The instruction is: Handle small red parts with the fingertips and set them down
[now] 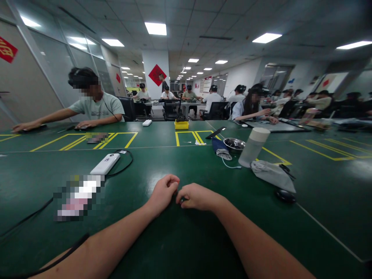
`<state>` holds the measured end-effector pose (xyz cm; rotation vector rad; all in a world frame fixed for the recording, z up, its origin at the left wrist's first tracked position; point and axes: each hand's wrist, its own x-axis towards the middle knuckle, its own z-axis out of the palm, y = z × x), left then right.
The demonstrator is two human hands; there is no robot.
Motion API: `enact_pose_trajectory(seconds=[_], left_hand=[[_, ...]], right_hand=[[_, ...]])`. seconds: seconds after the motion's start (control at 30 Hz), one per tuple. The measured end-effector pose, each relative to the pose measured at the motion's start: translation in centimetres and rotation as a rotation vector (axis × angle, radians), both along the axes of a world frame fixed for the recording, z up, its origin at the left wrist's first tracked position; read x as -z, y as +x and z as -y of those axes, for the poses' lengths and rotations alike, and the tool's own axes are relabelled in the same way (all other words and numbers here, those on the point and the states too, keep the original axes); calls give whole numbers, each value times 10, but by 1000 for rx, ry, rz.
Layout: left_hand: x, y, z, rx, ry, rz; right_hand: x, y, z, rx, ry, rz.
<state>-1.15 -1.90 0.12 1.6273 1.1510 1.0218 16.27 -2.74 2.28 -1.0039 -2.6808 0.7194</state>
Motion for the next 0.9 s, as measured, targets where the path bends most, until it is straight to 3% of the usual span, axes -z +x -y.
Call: enact_pose_trajectory(seconds=[0.27,0.53,0.7,0.9], left_hand=[[0,-2,0,-3,3,-47],[5,-3,-2,3,36,-69],[4,-2,-1,45,28,-7],[5,-3,-3,31,6,8]], right_hand=[[-1,8,-2,323,205,-298],[16,1,-13,551,-91,-628],[15,-4,-12,535,-339,-812],[20,-7,-11,544,-442,-917]])
